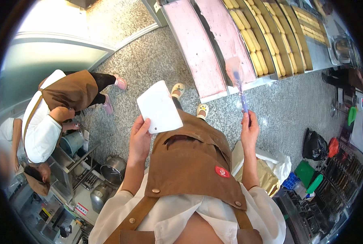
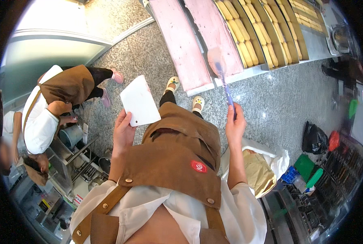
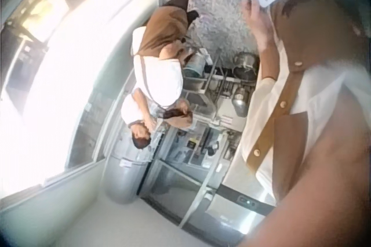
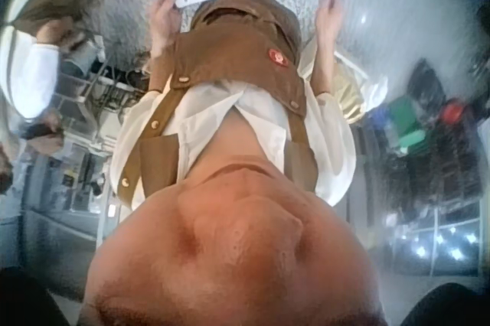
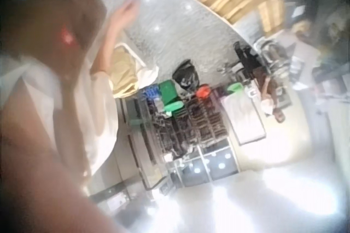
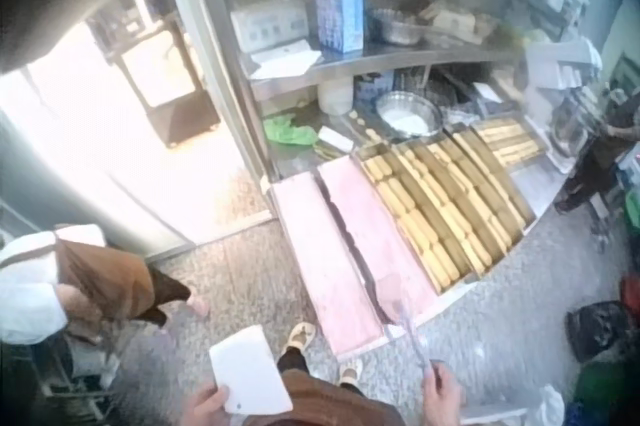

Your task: The person uses a blue spatula to spread pink frosting evenly across two rectangular metal trays. The person holds a white paper in their left hand while smoothing the frosting surface with their right hand. The trays are positioned on a stainless steel counter next to trays of yellow baked goods.

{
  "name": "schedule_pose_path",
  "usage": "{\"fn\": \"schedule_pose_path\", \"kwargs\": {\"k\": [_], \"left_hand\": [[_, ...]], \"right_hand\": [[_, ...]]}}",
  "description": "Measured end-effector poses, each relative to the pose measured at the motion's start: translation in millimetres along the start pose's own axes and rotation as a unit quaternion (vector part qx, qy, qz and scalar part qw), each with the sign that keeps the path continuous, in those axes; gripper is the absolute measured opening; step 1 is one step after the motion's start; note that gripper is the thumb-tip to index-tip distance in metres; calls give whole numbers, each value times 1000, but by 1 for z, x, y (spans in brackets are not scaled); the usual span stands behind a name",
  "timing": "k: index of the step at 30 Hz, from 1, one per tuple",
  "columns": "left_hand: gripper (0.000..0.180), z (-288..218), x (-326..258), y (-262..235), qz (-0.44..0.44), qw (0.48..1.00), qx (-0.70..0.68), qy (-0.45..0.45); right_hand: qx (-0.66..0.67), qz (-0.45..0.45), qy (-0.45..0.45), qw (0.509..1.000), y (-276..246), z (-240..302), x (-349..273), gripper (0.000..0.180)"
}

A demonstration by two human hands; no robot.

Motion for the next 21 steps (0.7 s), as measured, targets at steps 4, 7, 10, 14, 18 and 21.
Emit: {"fn": "schedule_pose_path", "kwargs": {"k": [4,7,10,14,18,21], "left_hand": [[28,0,-1,4,-14,1000,-10,2],[27,4,3,-7,-8,1000,-11,2],[27,-1,2,-7,-15,1000,-25,7],[27,-1,4,-14,-29,999,-42,7],[28,-2,5,-24,-40,997,-58,13],[28,-6,6,-28,-52,997,-63,17]], "right_hand": [[4,53,-112,992,15,24,31,29],[-30,71,-146,986,28,71,54,29],[-35,44,-196,979,51,94,80,28],[-57,26,-203,977,85,114,117,27],[-90,16,-217,972,117,134,148,28],[-98,20,-217,971,135,141,166,30]]}}
Point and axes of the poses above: each hand's wrist, its own x-axis towards the middle knuckle, its own y-axis out of the palm, z = x × y, the point moved 1 cm from there along x, towards the middle knuckle
